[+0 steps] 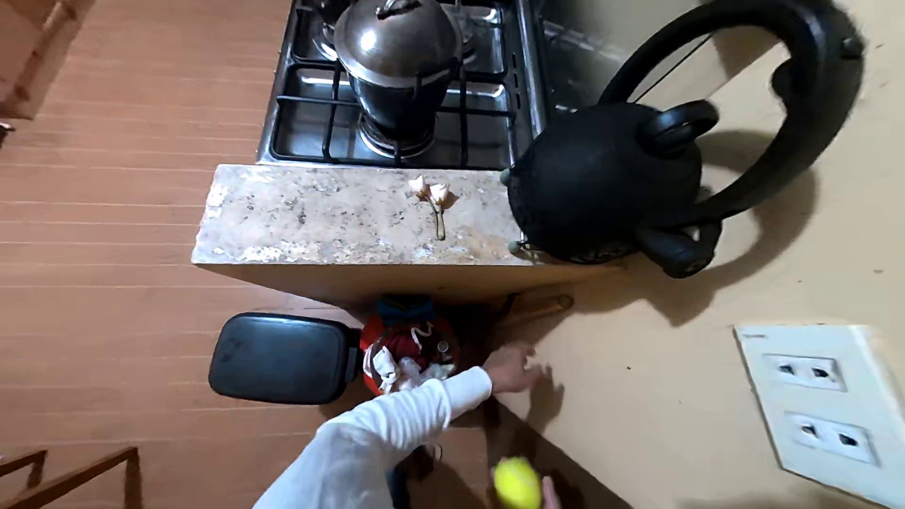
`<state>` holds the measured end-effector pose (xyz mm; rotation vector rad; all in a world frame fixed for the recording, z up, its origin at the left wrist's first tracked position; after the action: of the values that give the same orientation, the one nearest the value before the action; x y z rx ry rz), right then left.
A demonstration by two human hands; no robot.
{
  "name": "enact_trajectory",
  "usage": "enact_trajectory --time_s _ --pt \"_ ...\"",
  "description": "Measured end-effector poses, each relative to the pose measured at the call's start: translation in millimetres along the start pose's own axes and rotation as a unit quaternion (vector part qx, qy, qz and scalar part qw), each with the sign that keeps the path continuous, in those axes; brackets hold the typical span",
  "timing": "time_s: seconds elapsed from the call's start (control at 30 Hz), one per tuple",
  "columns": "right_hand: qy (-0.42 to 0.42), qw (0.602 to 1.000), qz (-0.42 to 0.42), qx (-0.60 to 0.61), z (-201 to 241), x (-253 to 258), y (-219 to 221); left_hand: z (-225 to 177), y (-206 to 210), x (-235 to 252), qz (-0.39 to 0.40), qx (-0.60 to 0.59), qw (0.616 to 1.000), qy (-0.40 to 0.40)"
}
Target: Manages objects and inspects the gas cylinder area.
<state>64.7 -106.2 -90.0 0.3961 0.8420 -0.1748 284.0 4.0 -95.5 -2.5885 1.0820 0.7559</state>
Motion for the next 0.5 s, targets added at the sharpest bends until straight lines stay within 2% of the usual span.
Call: enact_trajectory --time_s 0.07,0.1,0.17,0.27,0.37,0.43,0.5 --pt "-0.021 0.997 -0.011 0.069 15.2 5.6 25.4 -6.0 30.0 -54.7 0.055 0.007 0.997 0.056" --pt "-0.032 0.996 -0.006 0.082 23.2 9.2 43.1 -6.6 37.1 -80.3 0.048 0.02 0.996 0.076" --pt "-0.038 0.997 0.047 0.048 35.1 13.5 84.4 -4.9 30.6 -123.7 -0.038 0.058 0.99 0.119" --pt "-0.053 0.985 0.163 -0.001 50.0 19.3 143.2 -15.8 -27.3 -178.0 -0.239 0.083 0.949 0.186" --pt "-0.064 0.964 0.243 -0.089 56.7 46.0 185.2 -28.8 -109.6 -232.1 -0.415 0.12 0.873 0.228" --pt "-0.059 0.953 0.209 -0.213 52.3 76.3 189.7 -31.0 -162.9 -264.7 -0.51 0.155 0.814 0.232" --pt "-0.021 0.941 0.151 -0.301 45.5 107.0 186.8 -33.7 -209.2 -284.8 -0.569 0.189 0.77 0.217"
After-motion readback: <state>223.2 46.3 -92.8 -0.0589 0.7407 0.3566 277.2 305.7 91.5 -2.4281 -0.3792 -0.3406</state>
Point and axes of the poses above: each hand's wrist, its own x-axis towards the middle knuckle, its own y-axis out of the palm, z = x × y, the point moved 10 cm from there along x, towards the middle knuckle, and after that the axes turned 11 degrees about z, right-handed, at the moved point
